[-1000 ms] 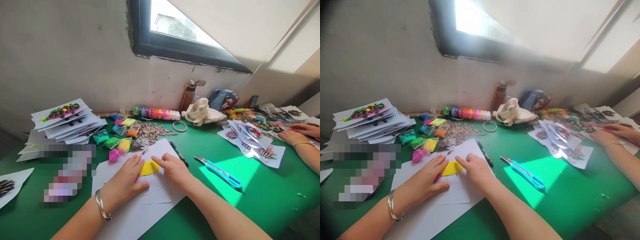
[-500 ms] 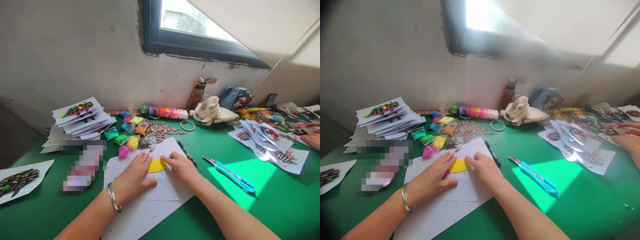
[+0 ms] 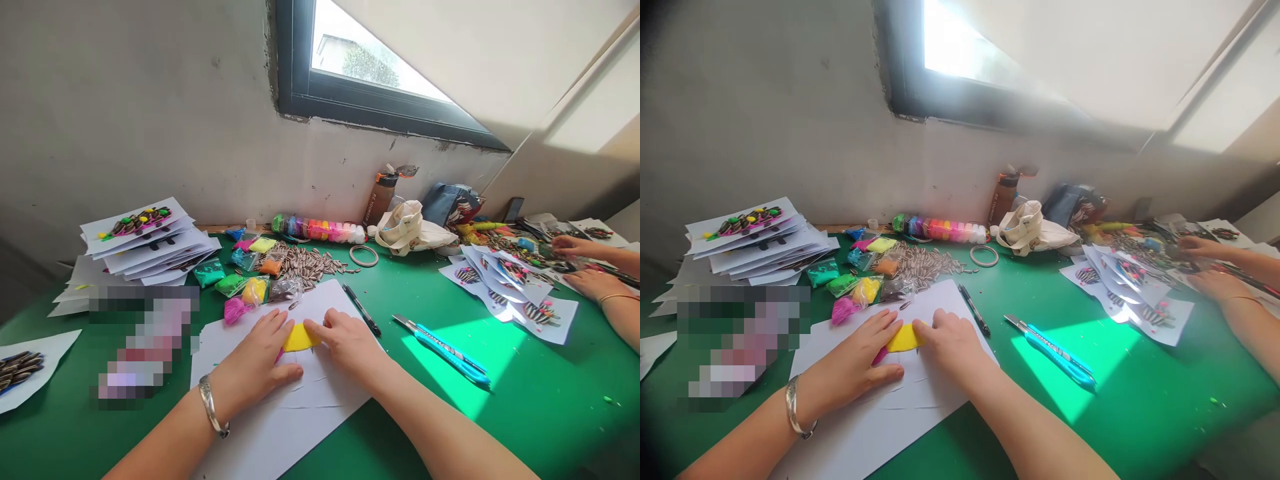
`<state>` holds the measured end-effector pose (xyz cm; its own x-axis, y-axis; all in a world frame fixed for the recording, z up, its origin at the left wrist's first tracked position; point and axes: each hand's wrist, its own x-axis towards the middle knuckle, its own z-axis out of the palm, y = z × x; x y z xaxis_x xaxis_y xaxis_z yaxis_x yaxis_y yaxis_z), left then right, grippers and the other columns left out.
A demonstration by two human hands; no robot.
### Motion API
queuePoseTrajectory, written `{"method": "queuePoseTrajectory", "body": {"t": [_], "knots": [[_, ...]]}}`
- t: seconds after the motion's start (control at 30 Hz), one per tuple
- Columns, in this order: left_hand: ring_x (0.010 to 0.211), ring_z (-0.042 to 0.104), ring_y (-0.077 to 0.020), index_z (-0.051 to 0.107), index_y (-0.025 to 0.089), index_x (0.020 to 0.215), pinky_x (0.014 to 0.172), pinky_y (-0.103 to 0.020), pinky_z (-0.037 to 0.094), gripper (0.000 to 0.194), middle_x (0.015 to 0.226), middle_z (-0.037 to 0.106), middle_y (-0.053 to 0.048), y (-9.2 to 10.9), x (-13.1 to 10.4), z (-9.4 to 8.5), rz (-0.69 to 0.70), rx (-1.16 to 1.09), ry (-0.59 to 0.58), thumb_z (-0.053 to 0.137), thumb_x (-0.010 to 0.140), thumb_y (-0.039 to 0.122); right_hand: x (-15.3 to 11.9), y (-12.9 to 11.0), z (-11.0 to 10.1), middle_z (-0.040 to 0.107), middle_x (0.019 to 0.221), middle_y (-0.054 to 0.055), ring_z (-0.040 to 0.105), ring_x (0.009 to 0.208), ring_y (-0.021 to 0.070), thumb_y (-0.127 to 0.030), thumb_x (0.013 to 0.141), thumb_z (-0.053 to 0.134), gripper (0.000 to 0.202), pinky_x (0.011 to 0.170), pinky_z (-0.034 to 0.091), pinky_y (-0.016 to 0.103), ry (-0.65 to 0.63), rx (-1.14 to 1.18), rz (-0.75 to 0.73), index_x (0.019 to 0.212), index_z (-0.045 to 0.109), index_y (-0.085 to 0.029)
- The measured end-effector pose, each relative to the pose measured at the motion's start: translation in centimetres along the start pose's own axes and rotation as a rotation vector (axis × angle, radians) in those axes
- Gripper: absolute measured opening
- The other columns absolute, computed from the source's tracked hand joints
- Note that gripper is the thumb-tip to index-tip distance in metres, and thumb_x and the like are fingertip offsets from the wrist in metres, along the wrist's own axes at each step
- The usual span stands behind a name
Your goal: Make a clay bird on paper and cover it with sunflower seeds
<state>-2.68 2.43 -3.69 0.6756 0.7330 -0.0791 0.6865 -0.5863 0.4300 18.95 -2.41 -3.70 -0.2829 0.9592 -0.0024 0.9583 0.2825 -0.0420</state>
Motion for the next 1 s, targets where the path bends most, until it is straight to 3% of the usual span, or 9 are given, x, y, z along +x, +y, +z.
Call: {"method": "queuePoseTrajectory", "body": {"t": [0.33,0.67,0.8,1.0], "knots": [[0.142,0.023,-0.0362,0.043,0.013,0.14,0.113,-0.054,0.028,0.073,0.152,0.032,-0.016,1.2,0.6,-1.0,-0.037,0.068,-0.083,0.064,0.08,0.048,0.1,-0.3,-0.4,0.056,0.096,0.004,0.048,0.071,0.0174,-0.024,0.092,0.047,0.04,0.056,0.02,0.029,0.007,0.016,0.013,0.129,0.048,-0.039],[0.14,0.028,-0.0366,0.046,0.017,0.137,0.111,-0.055,0.031,0.07,0.15,0.037,-0.016,0.7,0.2,-0.4,-0.004,0.043,-0.012,0.066,0.078,0.05,0.0,-0.2,-0.2,0.057,0.096,0.004,0.052,0.073,0.0174,-0.017,0.089,0.048,0.047,0.057,0.025,0.027,0.004,0.031,0.018,0.131,0.049,-0.039],[0.142,0.026,-0.0341,0.043,0.017,0.139,0.113,-0.052,0.029,0.074,0.152,0.034,-0.016,0.8,0.0,-0.5,0.002,0.038,-0.027,0.065,0.078,0.053,-0.2,0.9,0.4,0.059,0.1,0.003,0.057,0.083,0.0167,-0.006,0.085,0.042,0.065,0.064,0.035,0.025,0.05,0.226,0.08,0.141,0.039,-0.038],[0.14,0.03,-0.0354,0.043,0.015,0.14,0.112,-0.053,0.031,0.078,0.15,0.036,-0.018,0.8,-0.3,-1.3,0.043,0.027,-0.017,0.056,0.081,0.064,-0.6,2.4,1.4,0.062,0.101,0.004,0.058,0.09,0.0166,-0.01,0.088,0.035,0.05,0.079,0.044,0.027,0.123,0.547,0.154,0.133,0.052,-0.025]]}}
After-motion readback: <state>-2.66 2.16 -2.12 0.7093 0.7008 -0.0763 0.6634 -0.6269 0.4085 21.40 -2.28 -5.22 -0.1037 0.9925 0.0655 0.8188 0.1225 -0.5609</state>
